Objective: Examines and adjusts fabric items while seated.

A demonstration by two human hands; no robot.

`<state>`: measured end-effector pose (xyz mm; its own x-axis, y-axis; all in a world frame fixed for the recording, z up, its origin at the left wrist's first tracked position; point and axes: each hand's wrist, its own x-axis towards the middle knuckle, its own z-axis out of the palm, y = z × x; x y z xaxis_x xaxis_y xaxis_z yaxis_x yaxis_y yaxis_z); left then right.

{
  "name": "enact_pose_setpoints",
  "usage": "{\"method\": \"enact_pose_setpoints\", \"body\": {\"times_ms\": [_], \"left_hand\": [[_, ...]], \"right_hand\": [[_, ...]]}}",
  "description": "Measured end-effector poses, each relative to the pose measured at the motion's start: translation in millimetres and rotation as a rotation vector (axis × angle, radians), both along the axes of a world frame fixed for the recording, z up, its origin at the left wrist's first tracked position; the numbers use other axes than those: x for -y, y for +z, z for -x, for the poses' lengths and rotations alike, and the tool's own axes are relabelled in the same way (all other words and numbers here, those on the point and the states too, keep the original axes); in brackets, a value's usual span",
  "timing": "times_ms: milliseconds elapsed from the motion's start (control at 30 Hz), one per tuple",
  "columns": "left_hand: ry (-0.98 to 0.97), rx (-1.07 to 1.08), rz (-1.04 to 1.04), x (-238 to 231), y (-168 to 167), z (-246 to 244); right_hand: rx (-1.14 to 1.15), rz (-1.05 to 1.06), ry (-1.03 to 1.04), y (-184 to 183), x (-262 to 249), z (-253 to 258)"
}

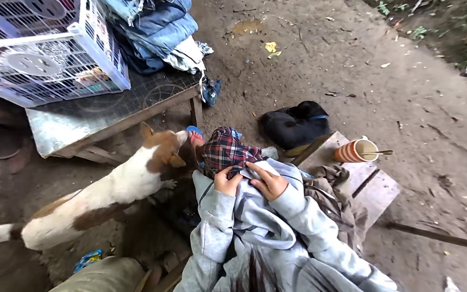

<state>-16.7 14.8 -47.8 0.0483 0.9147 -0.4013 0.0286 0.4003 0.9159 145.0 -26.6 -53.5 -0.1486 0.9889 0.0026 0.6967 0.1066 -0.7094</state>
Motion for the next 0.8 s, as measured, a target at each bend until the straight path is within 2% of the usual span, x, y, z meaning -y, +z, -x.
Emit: {"method": "enact_pose_setpoints", "body": {"times_ms": [567, 700, 800], "left_hand": [[-0.025, -0.040, 0.006, 0, 2, -2], [-0.064, -0.045, -0.014, 1, 1, 1], [-0.095, -0.085, -0.040, 1, 2, 1]], "right_hand": [[0.019, -0.039, -0.036, 1, -5, 7], [-0.214, -0.061, 0.056, -10, -8, -3], [-0.342, 0.022, 0.045, -6, -10, -6]]}}
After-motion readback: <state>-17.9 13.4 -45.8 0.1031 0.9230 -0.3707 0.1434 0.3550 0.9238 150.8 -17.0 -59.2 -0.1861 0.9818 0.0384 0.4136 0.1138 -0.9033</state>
